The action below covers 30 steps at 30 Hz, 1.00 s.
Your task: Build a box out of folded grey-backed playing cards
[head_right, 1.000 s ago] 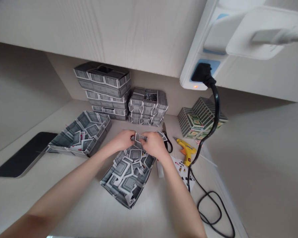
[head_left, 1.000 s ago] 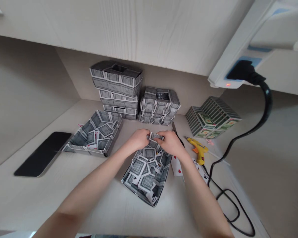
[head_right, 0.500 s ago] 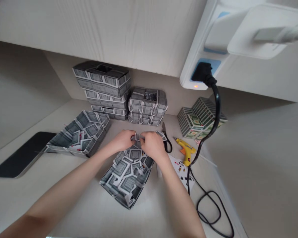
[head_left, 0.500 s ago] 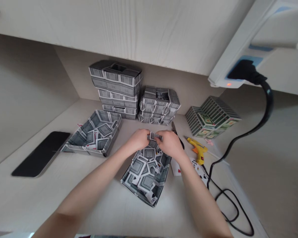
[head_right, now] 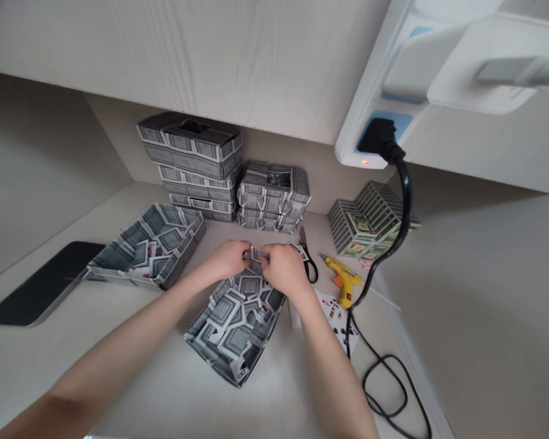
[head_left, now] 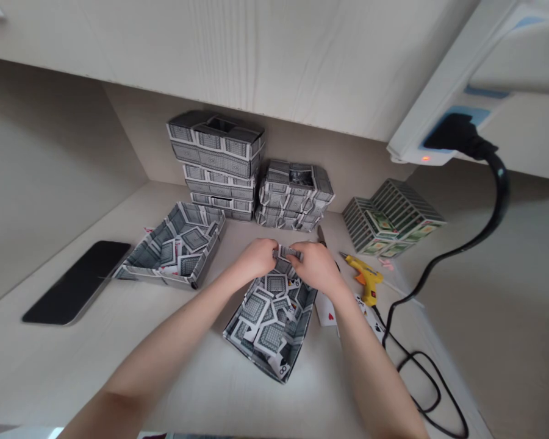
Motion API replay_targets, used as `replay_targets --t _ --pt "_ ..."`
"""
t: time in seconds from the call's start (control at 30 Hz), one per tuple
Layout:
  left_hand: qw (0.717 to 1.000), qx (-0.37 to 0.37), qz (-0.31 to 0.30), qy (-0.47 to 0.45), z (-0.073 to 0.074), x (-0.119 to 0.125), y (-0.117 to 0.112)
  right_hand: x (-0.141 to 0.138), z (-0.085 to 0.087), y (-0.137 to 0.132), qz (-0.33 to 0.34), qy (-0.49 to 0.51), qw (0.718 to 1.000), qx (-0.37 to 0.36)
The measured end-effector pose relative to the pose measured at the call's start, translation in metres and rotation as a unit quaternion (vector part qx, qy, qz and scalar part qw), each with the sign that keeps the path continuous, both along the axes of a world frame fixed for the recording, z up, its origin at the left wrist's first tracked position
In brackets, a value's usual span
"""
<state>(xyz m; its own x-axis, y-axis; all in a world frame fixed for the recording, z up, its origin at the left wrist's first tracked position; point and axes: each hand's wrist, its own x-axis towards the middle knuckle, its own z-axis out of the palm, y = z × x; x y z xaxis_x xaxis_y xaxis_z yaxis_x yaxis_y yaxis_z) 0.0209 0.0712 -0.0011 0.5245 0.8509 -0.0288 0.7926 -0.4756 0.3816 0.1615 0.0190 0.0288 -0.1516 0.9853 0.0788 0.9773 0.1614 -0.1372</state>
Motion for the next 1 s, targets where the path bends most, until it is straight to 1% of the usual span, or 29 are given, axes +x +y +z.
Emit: replay_targets --t 0.17,0.37,0.57,0.7,0.87,1.0 --pt "1.000 0.016 -0.008 0.002 -0.002 0.000 0.001 -0.003 0.001 -0.001 -0.004 -0.016 1.000 -0.006" --pt "1.000 -0.013 0.022 0.007 0.005 0.001 -0.003 -0.008 0.004 -0.003 -0.003 -0.021 1.000 -0.016" --pt "1.000 -0.006 0.013 0.012 0.004 0.001 -0.003 -0.010 -0.002 0.000 0.020 0.005 1.000 0.005" --pt "1.000 -0.008 0.009 0.008 0.003 0.000 0.000 -0.008 -0.007 0.002 0.021 0.019 1.000 0.006" --pt "0.999 -0.039 -0.003 -0.027 0.006 0.000 0.001 -0.007 -0.009 0.003 0.022 0.040 0.999 0.014" --pt "0.997 -0.067 0.001 -0.023 0.010 -0.002 0.001 -0.009 -0.013 0.006 0.023 0.073 0.997 0.023"
